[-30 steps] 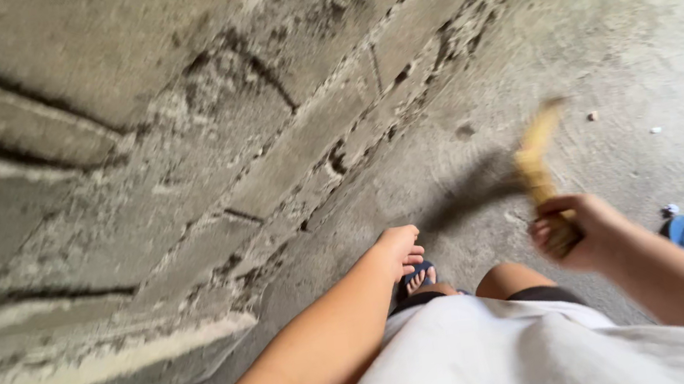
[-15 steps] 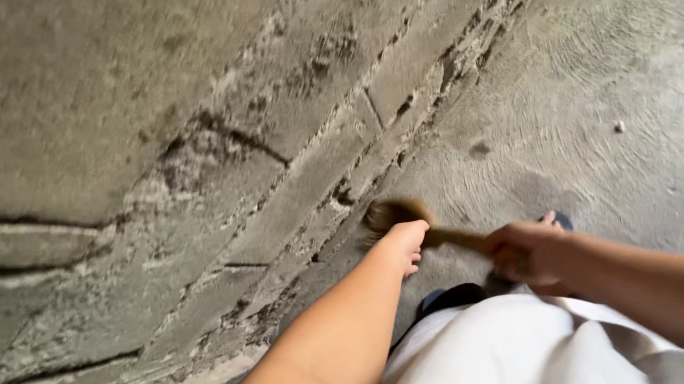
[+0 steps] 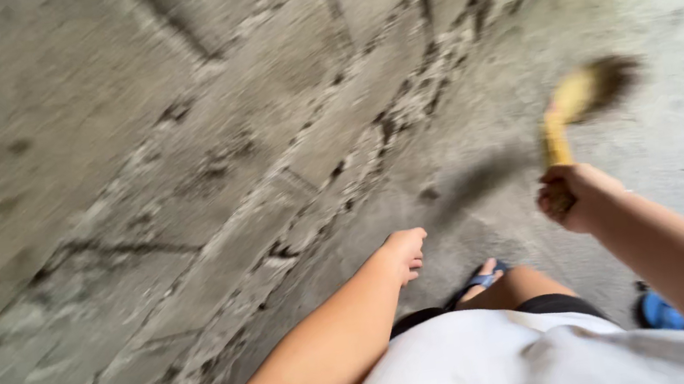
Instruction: The person sweeps debris across a concrete floor into a pile using a hand broom.
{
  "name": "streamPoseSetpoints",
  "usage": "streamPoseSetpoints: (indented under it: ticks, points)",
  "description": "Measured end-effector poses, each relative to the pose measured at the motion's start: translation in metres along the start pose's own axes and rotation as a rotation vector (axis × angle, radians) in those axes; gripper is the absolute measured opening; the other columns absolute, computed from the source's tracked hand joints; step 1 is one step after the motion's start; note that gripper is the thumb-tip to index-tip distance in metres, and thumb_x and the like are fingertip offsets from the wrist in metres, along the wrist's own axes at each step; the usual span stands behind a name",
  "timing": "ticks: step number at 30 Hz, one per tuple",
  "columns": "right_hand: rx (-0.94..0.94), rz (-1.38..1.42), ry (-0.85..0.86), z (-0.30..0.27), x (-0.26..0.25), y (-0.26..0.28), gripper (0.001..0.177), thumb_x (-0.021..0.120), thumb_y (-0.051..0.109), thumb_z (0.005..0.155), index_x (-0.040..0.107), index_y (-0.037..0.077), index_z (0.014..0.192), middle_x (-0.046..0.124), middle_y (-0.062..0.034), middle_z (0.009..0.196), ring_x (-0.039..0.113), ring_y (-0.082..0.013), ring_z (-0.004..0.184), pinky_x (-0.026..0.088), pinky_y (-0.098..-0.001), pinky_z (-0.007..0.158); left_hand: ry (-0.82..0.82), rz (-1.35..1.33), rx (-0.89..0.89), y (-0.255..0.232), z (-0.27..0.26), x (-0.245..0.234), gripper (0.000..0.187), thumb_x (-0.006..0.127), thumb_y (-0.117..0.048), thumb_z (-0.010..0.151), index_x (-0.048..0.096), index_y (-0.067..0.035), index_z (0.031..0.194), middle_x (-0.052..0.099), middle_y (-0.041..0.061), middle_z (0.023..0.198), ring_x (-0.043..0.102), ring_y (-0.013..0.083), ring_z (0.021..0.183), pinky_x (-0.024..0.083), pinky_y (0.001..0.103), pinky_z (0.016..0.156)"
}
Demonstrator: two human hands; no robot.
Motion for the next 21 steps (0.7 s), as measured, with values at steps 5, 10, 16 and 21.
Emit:
streamPoseSetpoints:
  ticks: [5, 10, 16, 21]
  points:
    - [0.366, -0.028, 0.393, -0.054, 0.016, -0.017, 0.027, 0.068, 0.016, 0.085, 0.046, 0.013, 0.068, 0.051, -0.0014, 0.058, 0.035, -0.0017, 0.036, 0.029, -0.0172, 0.024, 0.051, 0.098, 0.042, -0.038, 0.039, 0.063, 0.051, 0.056, -0.035, 0.098, 0.052, -0.006, 0.139, 0.056, 0.018, 0.137, 0.056, 0.0290, 0.119, 0.044, 0.052, 0.108]
    - [0.416, -0.015, 0.259, -0.072, 0.017, -0.063, 0.018, 0.064, 0.012, 0.088, 0.055, -0.003, 0.091, 0.055, -0.0073, 0.067, 0.050, -0.0112, 0.050, 0.044, -0.0211, 0.041, 0.112, 0.276, -0.104, -0.061, 0.061, 0.095, 0.035, 0.062, -0.042, 0.096, 0.047, -0.011, 0.097, 0.044, 0.006, 0.092, 0.042, 0.0232, 0.081, 0.032, 0.042, 0.088]
    - [0.429, 0.364, -0.026, -0.017, -0.130, -0.029, 0.030, 0.062, 0.012, 0.094, 0.053, -0.011, 0.112, 0.052, 0.0001, 0.067, 0.046, -0.0054, 0.049, 0.041, -0.0161, 0.037, 0.085, 0.301, 0.022, -0.098, 0.047, 0.093, 0.031, 0.058, -0.036, 0.099, 0.056, -0.015, 0.076, 0.057, -0.002, 0.068, 0.054, 0.0131, 0.061, 0.043, 0.039, 0.067]
    - [0.162, 0.348, -0.187, 0.019, -0.206, 0.037, 0.022, 0.059, 0.018, 0.096, 0.052, -0.003, 0.102, 0.057, -0.0054, 0.070, 0.051, -0.0056, 0.054, 0.047, -0.0169, 0.042, 0.170, 0.337, 0.069, -0.128, 0.063, 0.111, 0.040, 0.056, -0.032, 0.093, 0.036, -0.019, 0.061, 0.032, -0.004, 0.057, 0.026, 0.0110, 0.044, 0.022, 0.034, 0.046]
Point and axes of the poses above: each hand's wrist, its own z-axis towards the middle knuckle, its own x-axis out of the palm, y = z × x, the point moved 4 cm from there along z, towards the middle knuckle
